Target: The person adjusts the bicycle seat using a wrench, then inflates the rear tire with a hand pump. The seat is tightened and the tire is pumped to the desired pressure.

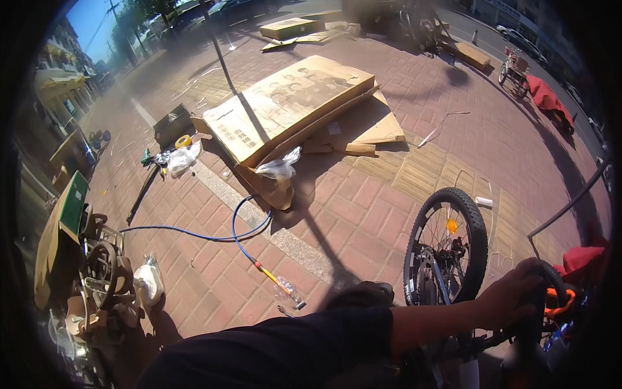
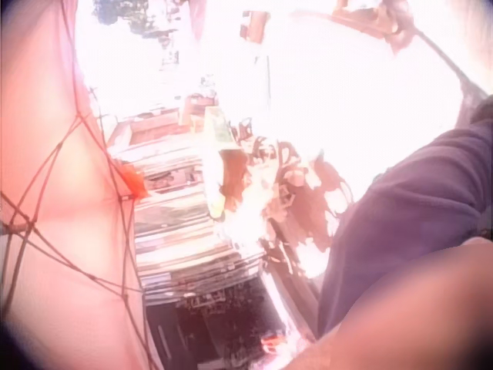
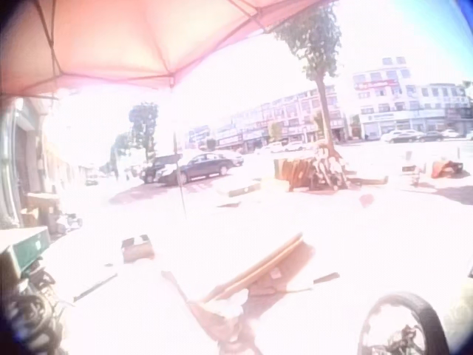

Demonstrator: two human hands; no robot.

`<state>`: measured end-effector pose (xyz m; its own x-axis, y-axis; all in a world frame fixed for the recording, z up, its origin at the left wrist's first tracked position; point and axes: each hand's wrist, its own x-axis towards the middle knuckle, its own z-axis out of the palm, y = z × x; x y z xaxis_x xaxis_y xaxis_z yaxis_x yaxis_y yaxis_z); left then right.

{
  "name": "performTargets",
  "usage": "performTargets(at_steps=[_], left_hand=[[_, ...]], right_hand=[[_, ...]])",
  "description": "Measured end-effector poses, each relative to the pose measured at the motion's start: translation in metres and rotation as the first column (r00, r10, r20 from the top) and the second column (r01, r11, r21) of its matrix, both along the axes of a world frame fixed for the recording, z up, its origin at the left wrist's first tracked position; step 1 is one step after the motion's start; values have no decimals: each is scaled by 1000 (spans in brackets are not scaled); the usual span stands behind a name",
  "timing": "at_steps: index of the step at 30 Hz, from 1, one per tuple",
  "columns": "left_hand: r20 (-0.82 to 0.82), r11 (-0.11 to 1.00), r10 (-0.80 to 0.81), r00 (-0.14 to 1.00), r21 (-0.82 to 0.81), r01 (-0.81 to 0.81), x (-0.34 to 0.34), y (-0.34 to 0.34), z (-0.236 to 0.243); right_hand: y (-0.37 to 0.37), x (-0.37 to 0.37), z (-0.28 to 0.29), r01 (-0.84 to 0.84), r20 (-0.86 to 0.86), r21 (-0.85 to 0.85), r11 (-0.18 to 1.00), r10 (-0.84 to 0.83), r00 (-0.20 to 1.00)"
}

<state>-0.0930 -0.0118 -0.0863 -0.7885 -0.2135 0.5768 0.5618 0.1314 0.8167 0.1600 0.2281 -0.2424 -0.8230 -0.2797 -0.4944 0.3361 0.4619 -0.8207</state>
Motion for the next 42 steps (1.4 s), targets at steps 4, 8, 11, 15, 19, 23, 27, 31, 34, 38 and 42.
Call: performTargets(at_steps=[4,8,11,15,19,23,27,31,34,38,42], left_hand=[[160,994,-108,981,7,108,10,-4,7],[236,987,-149,960,-30,160,11,-3,13],[242,986,-147,959,-43,162,9,-6,7],[278,980,-151,949,-86,181,10,-3,20],[267,992,-73,961,-82,98,25,-25,33],[112,989,25,993,-149,-8,5,-32,11],[99,985,15,995,-172,3,21,-35,42],[94,982,3,996,-189,15,28,-19,46],[84,977,24,996,-214,-6,33,-20,54],[109,972,24,994,-236,2,30,-26,43],[116,960,62,991,-278,-27,36,-25,54]], right_hand=[[-30,21,-25,-178,341,43,983,153,927],[-54,7,-47,-390,401,174,904,297,867],[-67,2,-85,-493,391,222,841,387,835],[-68,2,-152,-541,287,291,789,468,836],[-43,25,-243,-585,-35,484,651,682,730],[-51,51,-252,-352,184,469,810,300,936],[-62,47,-225,-609,214,507,610,596,774],[-60,76,-269,-605,156,465,647,612,775],[-79,76,-257,-562,129,464,685,575,808],[-100,60,-230,-591,270,432,681,528,806],[-113,61,-232,-601,348,410,686,491,799]])
